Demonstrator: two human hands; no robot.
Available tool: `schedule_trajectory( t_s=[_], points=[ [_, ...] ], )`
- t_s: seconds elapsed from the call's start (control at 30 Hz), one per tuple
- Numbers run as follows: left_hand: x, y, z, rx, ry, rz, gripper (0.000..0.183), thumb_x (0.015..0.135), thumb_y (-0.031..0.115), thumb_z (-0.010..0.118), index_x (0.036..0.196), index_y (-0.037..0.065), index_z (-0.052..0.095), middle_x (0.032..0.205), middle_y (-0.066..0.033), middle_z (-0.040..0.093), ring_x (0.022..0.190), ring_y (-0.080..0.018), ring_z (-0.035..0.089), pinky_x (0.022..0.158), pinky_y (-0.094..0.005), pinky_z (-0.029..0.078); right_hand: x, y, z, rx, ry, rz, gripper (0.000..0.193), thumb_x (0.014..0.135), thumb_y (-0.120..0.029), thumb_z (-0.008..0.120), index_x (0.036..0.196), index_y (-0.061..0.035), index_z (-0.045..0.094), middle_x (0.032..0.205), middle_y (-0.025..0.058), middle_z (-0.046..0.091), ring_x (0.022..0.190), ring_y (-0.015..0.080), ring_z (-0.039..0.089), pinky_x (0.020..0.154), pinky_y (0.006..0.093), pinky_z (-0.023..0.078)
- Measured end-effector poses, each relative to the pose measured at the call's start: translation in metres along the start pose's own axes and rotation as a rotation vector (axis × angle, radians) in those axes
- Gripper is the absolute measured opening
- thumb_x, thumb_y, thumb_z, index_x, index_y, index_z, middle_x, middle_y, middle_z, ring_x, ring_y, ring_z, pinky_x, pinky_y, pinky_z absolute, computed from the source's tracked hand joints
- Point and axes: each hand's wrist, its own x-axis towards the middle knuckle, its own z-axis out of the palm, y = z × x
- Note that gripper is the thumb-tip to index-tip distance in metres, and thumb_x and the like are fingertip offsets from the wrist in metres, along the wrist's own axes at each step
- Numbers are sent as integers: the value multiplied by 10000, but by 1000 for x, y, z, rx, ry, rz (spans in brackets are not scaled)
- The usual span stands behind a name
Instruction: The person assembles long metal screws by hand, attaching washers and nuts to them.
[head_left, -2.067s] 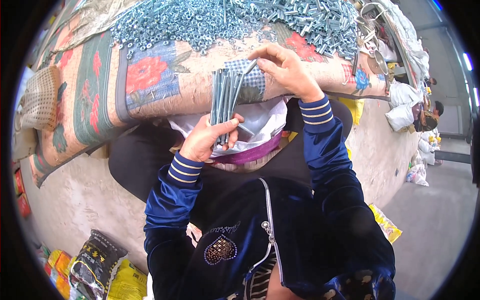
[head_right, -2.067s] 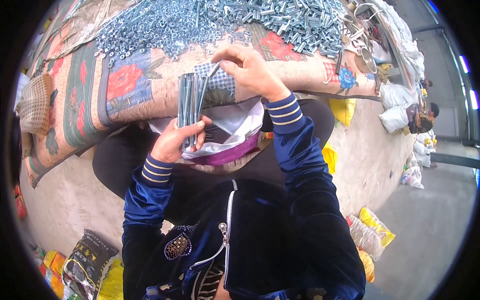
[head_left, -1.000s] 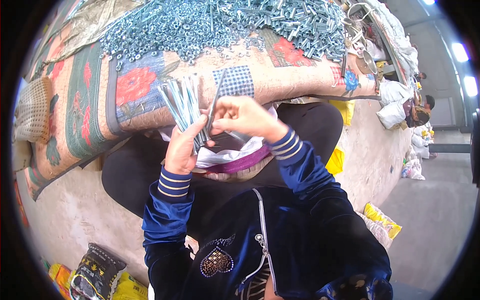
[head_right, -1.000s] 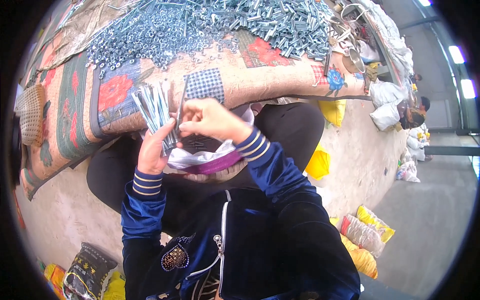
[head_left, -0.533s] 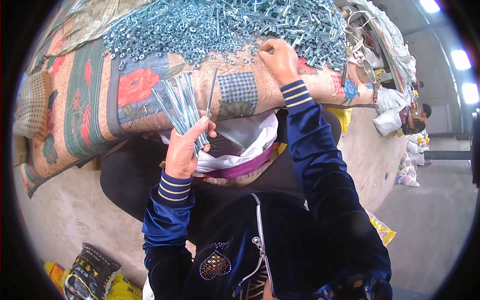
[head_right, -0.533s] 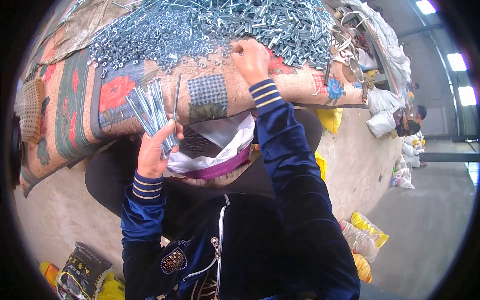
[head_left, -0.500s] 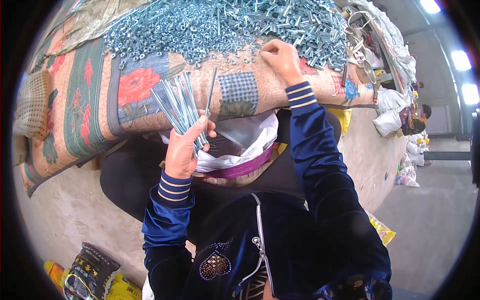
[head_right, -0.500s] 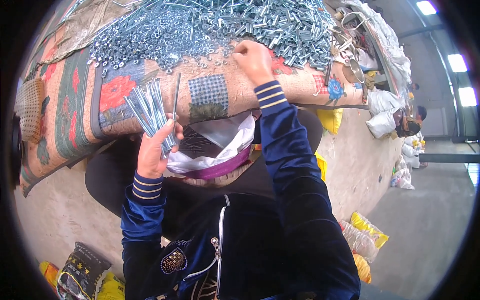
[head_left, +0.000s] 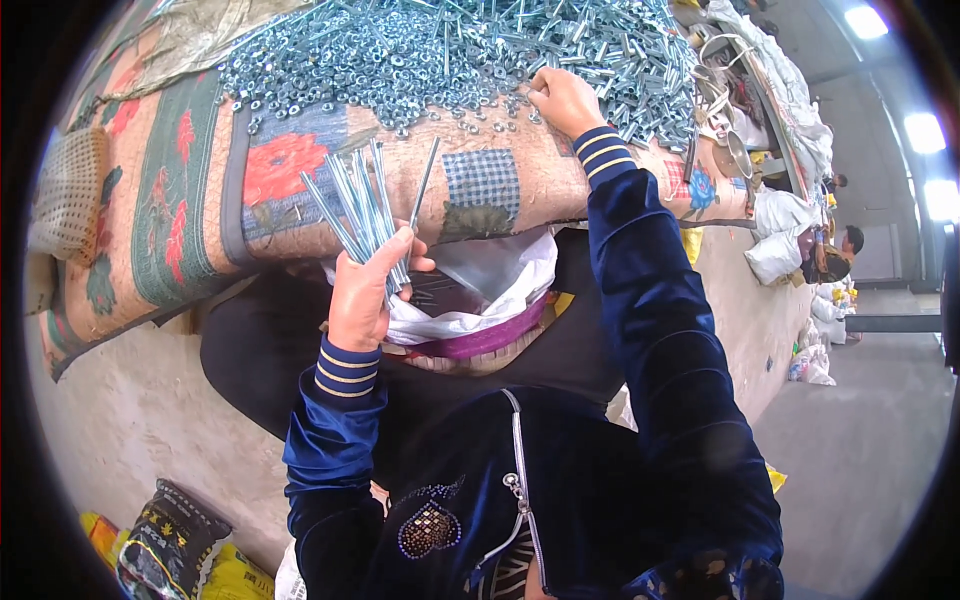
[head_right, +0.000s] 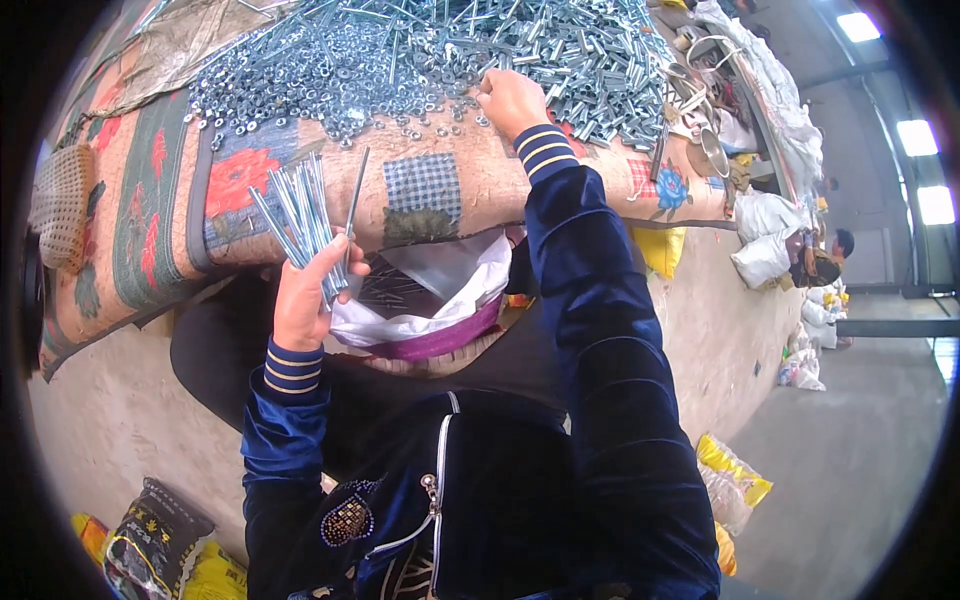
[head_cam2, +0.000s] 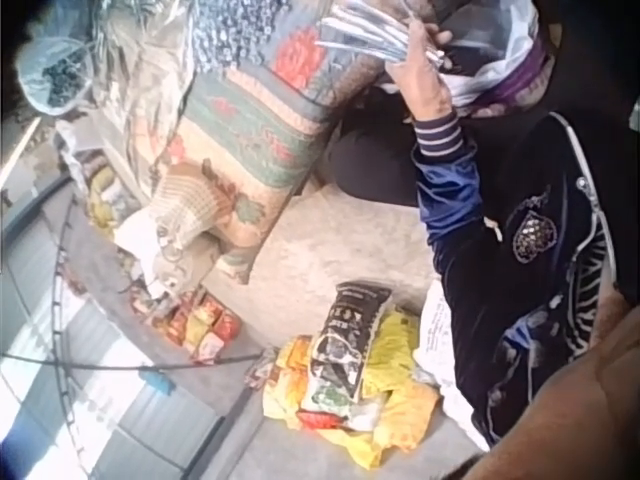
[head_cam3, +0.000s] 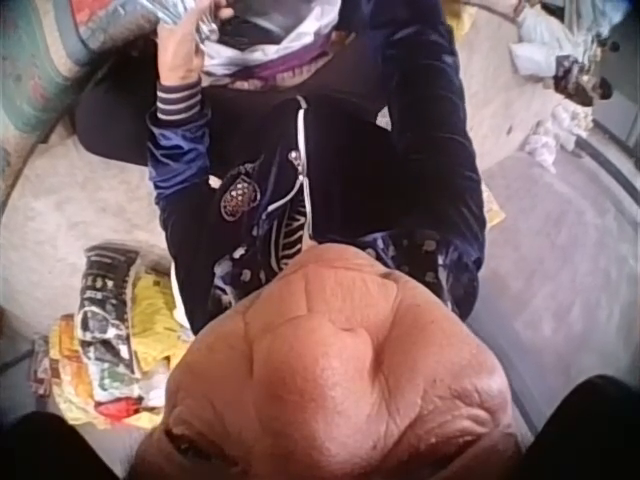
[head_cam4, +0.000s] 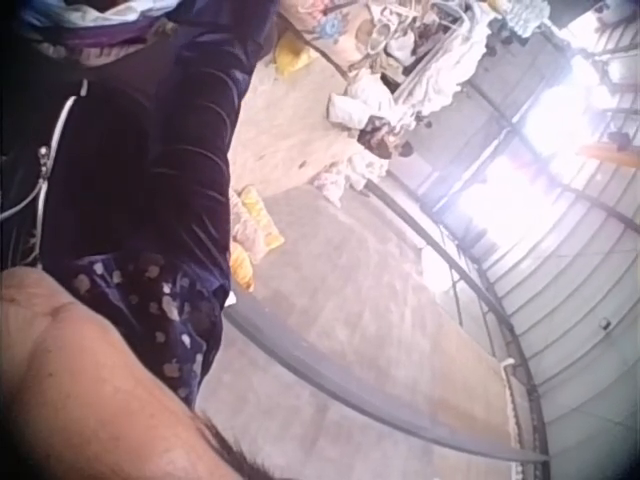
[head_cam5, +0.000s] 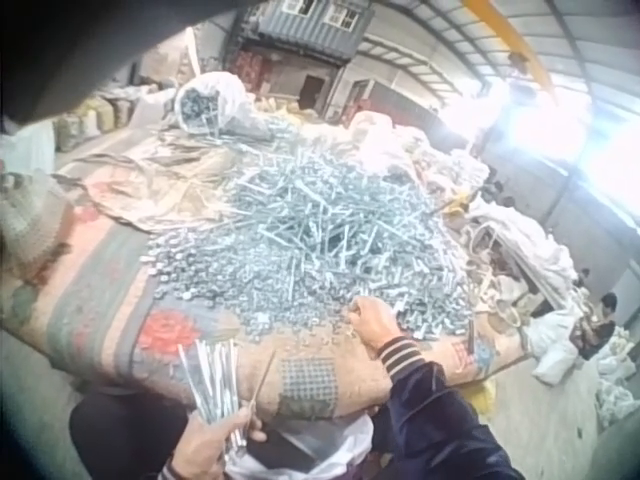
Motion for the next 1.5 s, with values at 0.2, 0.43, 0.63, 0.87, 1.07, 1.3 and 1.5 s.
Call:
schedule_trajectory(
  t_s=[0.2, 0.43, 0.63, 0.87, 1.07, 1.3, 1.5],
  points=[
    [-1, 1, 2, 66, -13, -60, 282, 826, 248, 684, 1013, 55, 600, 815, -63, 651, 709, -143, 661, 451, -204, 394, -18, 2, -2, -186, 328, -151, 176, 743, -237, 659, 818, -78, 665, 857, 133, 630, 825, 323, 601, 758, 429, 475],
    [-1, -1, 2, 126, -17, -94, 250, 825, 215, 672, 998, 51, 592, 807, -60, 641, 689, -131, 647, 441, -207, 382, -73, -54, -13, 1243, 51, 199, 126, 814, -100, 674, 852, 17, 645, 839, 103, 669, 739, 166, 654, 655, 263, 546],
    [-2, -4, 2, 163, -38, -99, 228, 825, 207, 668, 980, 50, 608, 796, -51, 646, 686, -133, 652, 450, -215, 382, -114, -112, -13, 1503, -170, 184, 196, 864, -26, 607, 1048, 29, 648, 964, 133, 677, 840, 193, 671, 747, 266, 560],
    [-3, 1, 0, 21, -74, -134, 212, 834, 184, 652, 996, 64, 583, 801, -39, 636, 682, -125, 640, 450, -208, 362, -129, -133, -21, 805, 114, -56, 205, 858, -35, 616, 1057, -11, 660, 982, 84, 690, 872, 148, 662, 740, 266, 527],
    [-7, 3, 0, -55, 31, 18, 206, 842, 180, 643, 999, 60, 585, 805, -46, 640, 693, -129, 645, 449, -201, 364, -90, -145, -10, 787, 308, -93, 230, 786, -72, 646, 1013, -51, 674, 912, 125, 675, 743, 223, 659, 670, 340, 513],
    [-8, 7, -5, -31, 125, 77, 239, 812, 163, 679, 1006, 51, 595, 813, -58, 650, 713, -152, 662, 440, -207, 380, -38, -150, 29, 295, 325, -344, 196, 763, -182, 684, 943, -103, 690, 831, 114, 607, 749, 273, 612, 663, 362, 486],
    [-10, 10, -8, -38, 101, 35, 241, 816, 169, 671, 1013, 56, 590, 817, -62, 651, 707, -146, 659, 446, -204, 380, -46, -127, 27, 336, 219, -343, 100, 751, -122, 689, 824, -54, 695, 754, 111, 632, 695, 264, 622, 640, 342, 490]
  ],
)
